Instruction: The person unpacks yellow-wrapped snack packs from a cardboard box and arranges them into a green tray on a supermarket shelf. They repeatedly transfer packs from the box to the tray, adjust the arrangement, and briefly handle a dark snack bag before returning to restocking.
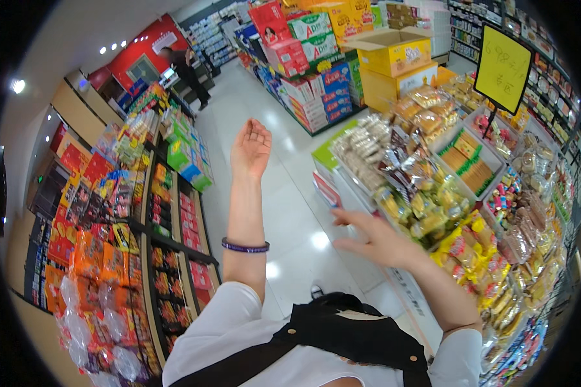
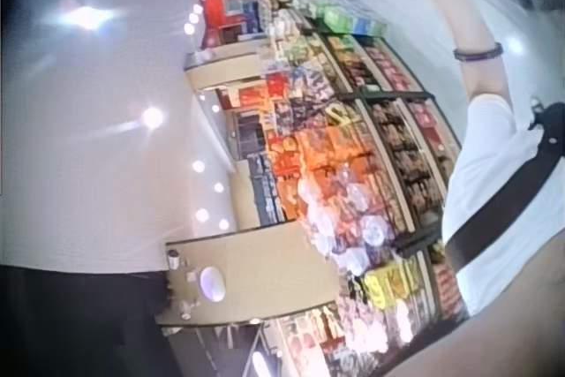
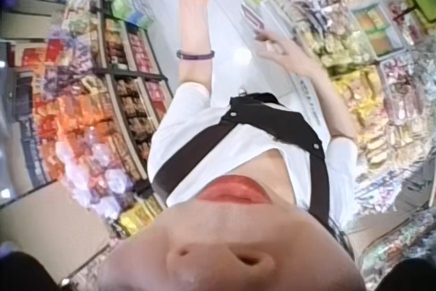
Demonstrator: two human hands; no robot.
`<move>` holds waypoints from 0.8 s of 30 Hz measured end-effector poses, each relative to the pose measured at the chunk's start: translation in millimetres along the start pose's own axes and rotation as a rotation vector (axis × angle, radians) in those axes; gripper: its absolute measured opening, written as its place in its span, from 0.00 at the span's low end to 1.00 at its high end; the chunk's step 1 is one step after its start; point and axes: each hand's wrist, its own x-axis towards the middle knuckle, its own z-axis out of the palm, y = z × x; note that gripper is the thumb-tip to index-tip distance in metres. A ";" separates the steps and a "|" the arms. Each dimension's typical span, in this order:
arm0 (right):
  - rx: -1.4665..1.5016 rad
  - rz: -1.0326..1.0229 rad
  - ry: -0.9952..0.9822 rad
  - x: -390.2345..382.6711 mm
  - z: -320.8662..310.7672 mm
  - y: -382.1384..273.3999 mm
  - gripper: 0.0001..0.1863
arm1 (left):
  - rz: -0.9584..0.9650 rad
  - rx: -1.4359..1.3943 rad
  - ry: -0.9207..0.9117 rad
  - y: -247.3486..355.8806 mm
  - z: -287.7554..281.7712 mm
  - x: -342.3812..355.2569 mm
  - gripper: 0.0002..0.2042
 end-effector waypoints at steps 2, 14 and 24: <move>0.262 0.023 -0.047 49.4 56.4 20.4 0.38 | -0.135 -0.120 -0.113 13.9 19.3 1.8 0.08; 1.324 0.165 -0.167 270.2 224.9 6.0 0.41 | -0.203 -0.387 -0.101 120.9 -42.7 89.1 0.04; 1.027 0.316 -0.087 364.7 253.3 2.5 0.45 | 0.832 1.122 -0.156 171.8 -81.1 151.1 0.06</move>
